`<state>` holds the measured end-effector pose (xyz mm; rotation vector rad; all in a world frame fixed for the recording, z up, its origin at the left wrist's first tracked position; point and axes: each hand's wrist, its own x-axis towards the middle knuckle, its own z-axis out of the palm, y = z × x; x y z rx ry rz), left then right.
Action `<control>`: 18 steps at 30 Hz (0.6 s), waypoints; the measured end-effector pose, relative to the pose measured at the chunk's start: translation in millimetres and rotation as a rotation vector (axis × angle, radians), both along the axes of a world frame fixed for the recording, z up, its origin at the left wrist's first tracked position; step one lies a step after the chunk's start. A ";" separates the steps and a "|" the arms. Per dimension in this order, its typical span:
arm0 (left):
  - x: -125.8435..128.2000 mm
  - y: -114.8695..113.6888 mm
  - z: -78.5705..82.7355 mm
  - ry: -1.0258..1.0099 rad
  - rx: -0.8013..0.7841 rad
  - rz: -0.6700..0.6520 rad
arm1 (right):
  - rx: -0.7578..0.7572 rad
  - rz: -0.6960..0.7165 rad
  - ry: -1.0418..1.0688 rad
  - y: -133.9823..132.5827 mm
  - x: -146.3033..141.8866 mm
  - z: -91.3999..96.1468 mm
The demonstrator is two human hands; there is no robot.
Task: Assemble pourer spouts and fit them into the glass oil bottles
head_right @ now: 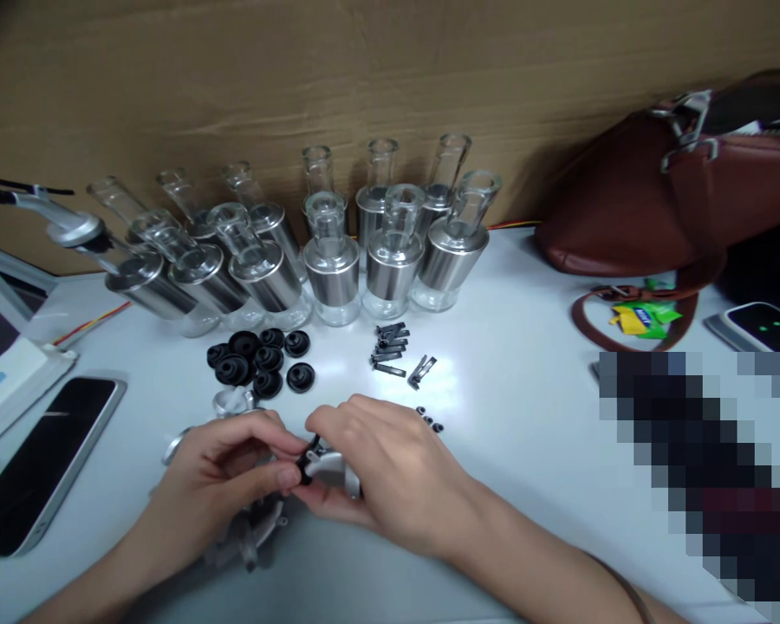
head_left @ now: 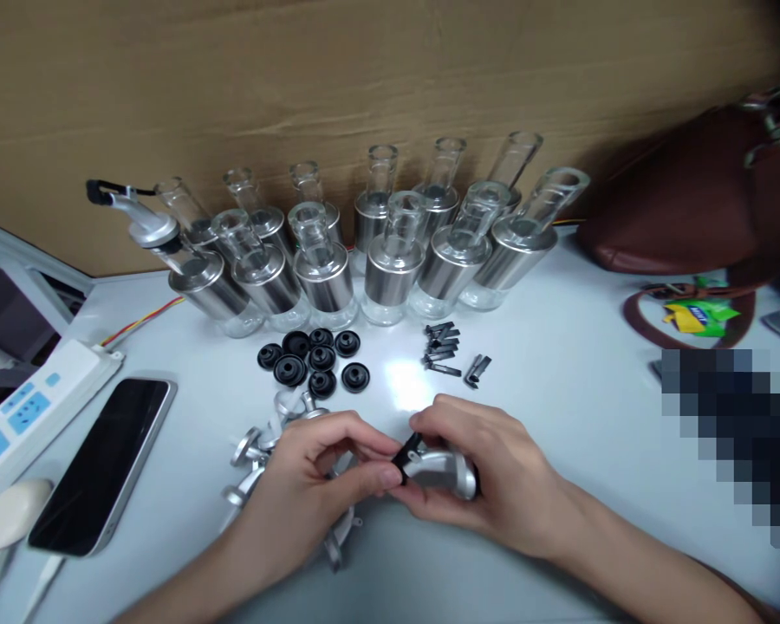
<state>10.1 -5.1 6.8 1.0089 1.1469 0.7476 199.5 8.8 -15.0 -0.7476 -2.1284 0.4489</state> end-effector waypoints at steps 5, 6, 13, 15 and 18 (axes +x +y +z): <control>1.5 2.1 -0.7 -0.020 -0.019 -0.003 | 0.037 -0.049 0.009 -1.4 0.6 0.7; 1.6 2.2 -0.9 -0.024 -0.022 -0.003 | 0.040 -0.055 0.005 -1.5 0.6 0.7; 0.8 0.1 0.3 -0.066 -0.040 -0.025 | 0.040 -0.044 -0.032 -1.3 -1.5 1.9; 1.3 0.4 1.0 -0.067 -0.028 -0.038 | 0.062 -0.040 -0.037 -1.8 -1.5 2.0; 2.6 1.0 1.7 -0.070 -0.020 -0.041 | 0.072 -0.032 -0.057 -3.0 -1.1 1.4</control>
